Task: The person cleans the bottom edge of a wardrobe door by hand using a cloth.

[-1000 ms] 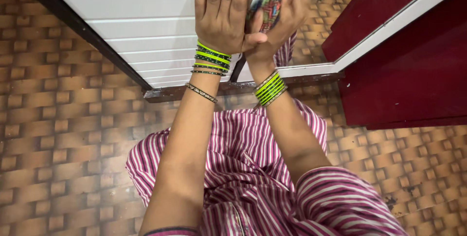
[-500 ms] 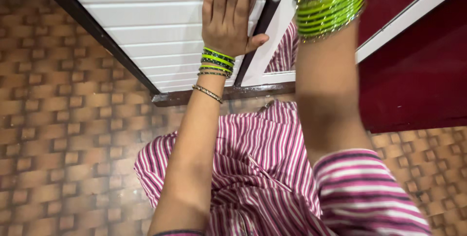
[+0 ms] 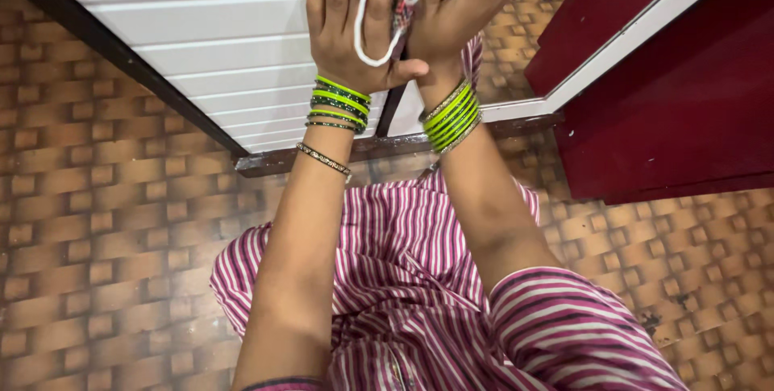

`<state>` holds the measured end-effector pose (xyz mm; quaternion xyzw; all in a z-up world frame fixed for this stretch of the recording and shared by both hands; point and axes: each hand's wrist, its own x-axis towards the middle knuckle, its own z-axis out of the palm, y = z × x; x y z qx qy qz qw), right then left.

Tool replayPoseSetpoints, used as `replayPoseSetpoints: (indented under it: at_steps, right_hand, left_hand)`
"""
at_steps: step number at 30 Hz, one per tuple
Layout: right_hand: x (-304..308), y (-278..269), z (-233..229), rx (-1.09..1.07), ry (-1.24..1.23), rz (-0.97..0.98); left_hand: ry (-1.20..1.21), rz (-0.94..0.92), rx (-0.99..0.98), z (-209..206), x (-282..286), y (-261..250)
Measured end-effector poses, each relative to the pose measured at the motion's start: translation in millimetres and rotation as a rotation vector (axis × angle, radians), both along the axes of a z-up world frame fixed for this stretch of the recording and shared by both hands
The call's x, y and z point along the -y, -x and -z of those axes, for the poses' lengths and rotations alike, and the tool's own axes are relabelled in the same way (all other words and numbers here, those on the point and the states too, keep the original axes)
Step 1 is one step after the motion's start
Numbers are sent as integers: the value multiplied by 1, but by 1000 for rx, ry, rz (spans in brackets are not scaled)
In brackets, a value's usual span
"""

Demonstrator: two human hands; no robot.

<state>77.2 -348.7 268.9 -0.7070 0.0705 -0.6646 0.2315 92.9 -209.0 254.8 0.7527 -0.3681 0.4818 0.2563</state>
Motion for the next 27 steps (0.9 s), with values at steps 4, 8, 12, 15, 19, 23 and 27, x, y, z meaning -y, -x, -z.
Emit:
replayPoseSetpoints:
  at_steps: [4,8,12,15,19,23,27]
  right_hand:
    - [-19,25,67,-18,27,-79]
    - [-23,34,128,-140,-64,-119]
    - [-25,45,127,-138,13,-187]
    - [-15,43,80,-117,5,-236]
    - [7,16,3,-133,-9,-197]
    - [10,9,7,-170,-31,-146]
    - [5,2,22,-186,-31,-109]
  left_hand:
    - [-29,-31,-11,6,3,-1]
    - [-49,-63,-15,10,5,-4]
    - [-67,-75,13,12,7,-6]
    - [-55,-90,25,14,7,-4]
    - [-69,-56,25,11,4,-6]
    - [-72,-65,5,8,5,-5]
    - [-75,-63,1,6,2,-4]
